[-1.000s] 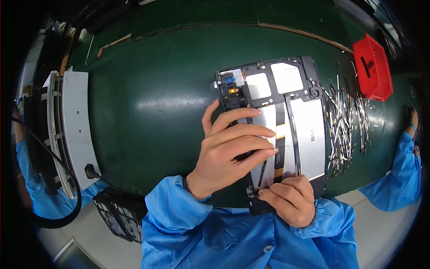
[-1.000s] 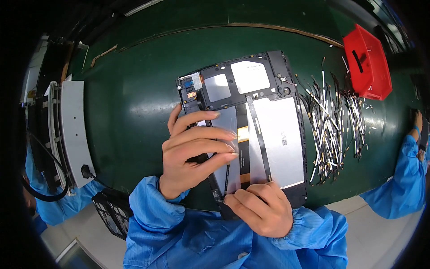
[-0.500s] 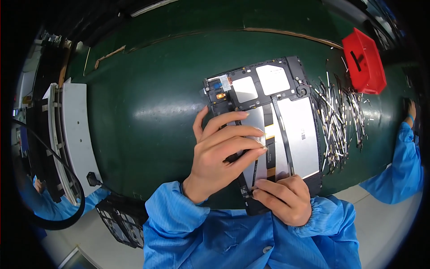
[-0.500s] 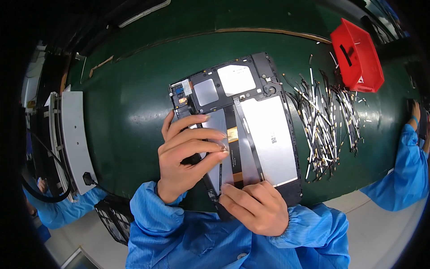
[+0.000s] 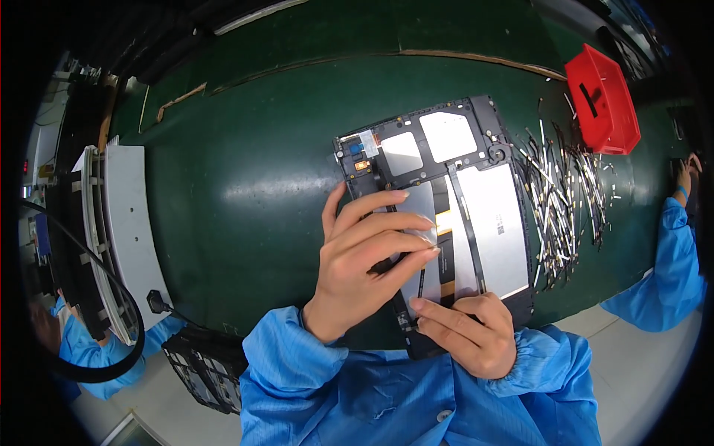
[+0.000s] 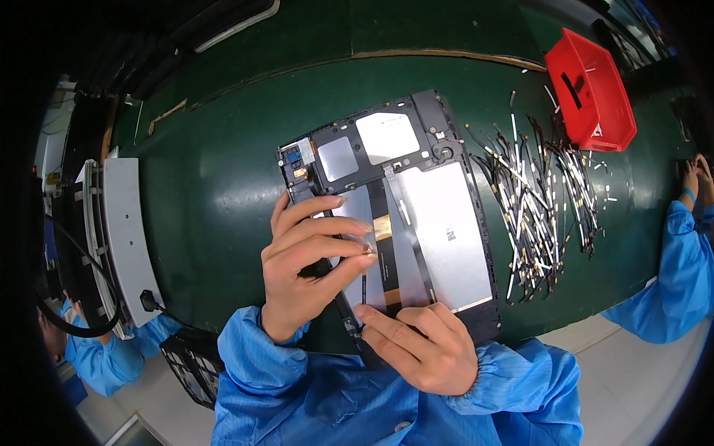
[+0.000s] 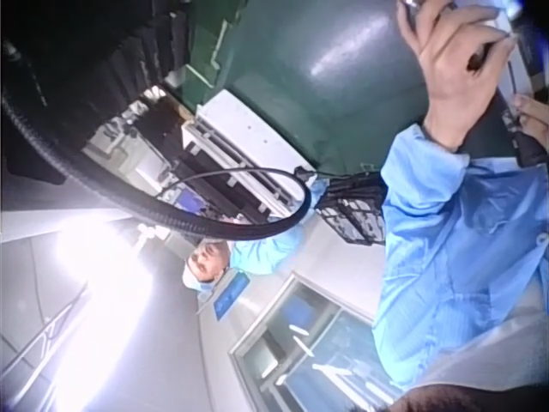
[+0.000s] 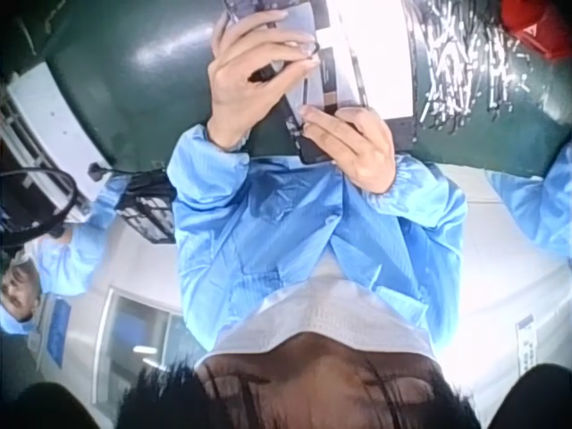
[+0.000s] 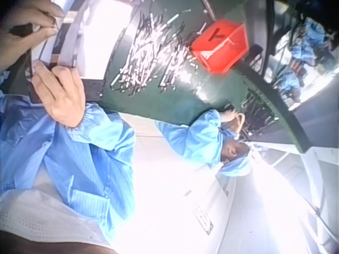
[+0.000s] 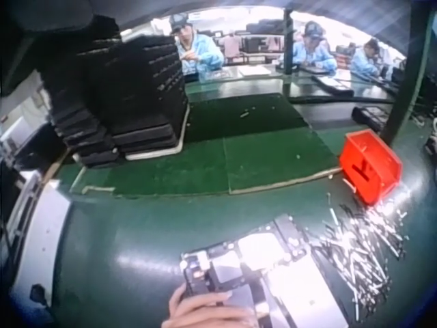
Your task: The person assembles and connects ribbon cables, a battery, internal components, and a bracket into a tablet assembly, using tweezers and a pry tool to manipulate the small parts.
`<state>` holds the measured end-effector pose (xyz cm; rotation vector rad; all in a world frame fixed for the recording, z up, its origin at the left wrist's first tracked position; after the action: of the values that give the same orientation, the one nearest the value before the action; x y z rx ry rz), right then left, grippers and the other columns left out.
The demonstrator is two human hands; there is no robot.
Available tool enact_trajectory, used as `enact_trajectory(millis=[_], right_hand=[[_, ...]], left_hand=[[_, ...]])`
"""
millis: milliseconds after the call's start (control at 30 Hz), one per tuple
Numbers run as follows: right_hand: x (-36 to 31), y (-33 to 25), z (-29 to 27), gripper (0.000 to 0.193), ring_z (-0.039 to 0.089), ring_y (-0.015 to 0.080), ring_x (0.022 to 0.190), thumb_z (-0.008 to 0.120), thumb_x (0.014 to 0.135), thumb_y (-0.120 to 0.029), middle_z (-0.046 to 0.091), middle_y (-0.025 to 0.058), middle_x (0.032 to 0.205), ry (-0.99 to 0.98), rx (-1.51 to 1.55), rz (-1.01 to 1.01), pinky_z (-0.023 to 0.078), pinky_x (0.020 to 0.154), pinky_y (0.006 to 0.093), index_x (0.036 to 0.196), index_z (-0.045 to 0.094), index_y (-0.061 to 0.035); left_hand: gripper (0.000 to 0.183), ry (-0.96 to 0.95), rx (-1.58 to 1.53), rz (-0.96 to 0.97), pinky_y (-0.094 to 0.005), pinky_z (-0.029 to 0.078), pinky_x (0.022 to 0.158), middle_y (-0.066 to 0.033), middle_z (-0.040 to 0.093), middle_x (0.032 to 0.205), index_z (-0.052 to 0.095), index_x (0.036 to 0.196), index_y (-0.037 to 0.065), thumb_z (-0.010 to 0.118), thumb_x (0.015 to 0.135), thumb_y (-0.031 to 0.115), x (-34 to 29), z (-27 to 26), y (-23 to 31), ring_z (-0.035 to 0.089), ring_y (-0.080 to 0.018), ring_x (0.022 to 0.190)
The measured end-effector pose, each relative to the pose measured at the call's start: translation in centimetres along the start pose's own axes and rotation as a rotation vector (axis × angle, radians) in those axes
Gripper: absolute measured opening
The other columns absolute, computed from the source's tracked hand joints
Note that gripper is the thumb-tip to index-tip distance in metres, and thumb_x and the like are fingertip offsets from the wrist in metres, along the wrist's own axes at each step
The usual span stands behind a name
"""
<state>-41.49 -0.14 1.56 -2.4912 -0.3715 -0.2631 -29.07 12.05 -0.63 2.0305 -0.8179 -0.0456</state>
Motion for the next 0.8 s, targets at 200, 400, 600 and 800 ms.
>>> enact_trajectory(millis=[200, 400, 600, 800], right_hand=[[0.1, 0.0, -0.1, 0.015, 0.051, 0.0151, 0.077, 0.068, 0.069, -0.012, 0.065, -0.0001, 0.110, -0.008, -0.004, -0.003, 0.043, 0.059, 0.0269, 0.083, 0.070, -0.0075], [0.1, -0.2, -0.1, 0.013, 0.051, 0.0148, 0.077, 0.068, 0.070, -0.012, 0.064, -0.0005, 0.111, -0.023, -0.012, -0.006, 0.042, 0.059, 0.0265, 0.081, 0.068, -0.0071], [0.7, -0.3, -0.8, 0.013, 0.053, 0.0147, 0.080, 0.067, 0.071, -0.011, 0.063, 0.0011, 0.112, -0.102, -0.053, -0.021, 0.042, 0.060, 0.0251, 0.084, 0.067, -0.0078], [1.7, -1.3, -1.9, 0.014, 0.057, 0.0182, 0.074, 0.066, 0.072, -0.008, 0.063, 0.0090, 0.107, -0.053, 0.032, 0.033, 0.047, 0.061, 0.0279, 0.085, 0.064, -0.0024]], left_hand=[[0.017, 0.020, -0.058, -0.017, -0.0448, 0.022, 0.105, -0.0002, 0.069, 0.092, 0.069, 0.077, 0.011, 0.080, 0.064, 0.011, 0.0, -0.1, 0.2, 0.056, -0.0216, 0.108], [0.045, 0.033, -0.080, 0.008, -0.0472, 0.025, 0.104, -0.0129, 0.060, 0.115, 0.058, 0.109, 0.005, 0.077, 0.072, 0.023, -0.3, 0.0, 0.0, 0.053, -0.0278, 0.114], [0.064, -0.047, 0.072, 0.067, -0.0492, 0.014, 0.106, -0.0136, 0.040, 0.138, 0.061, 0.120, 0.021, 0.036, 0.084, 0.068, -3.6, -1.5, -0.1, 0.029, -0.0362, 0.129], [0.087, -0.280, 0.570, 0.191, -0.0526, 0.012, 0.104, -0.0176, 0.036, 0.140, 0.065, 0.115, 0.028, 0.011, 0.074, 0.083, -3.6, -1.6, 1.2, 0.020, -0.0405, 0.131]])
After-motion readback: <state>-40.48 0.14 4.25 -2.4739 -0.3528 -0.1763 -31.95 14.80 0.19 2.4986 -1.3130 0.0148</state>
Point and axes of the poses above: each hand's wrist, its own x-axis towards the middle knuckle, its own z-axis out of the palm, y = z × x, the point moved 3 cm from there along x, towards the middle knuckle
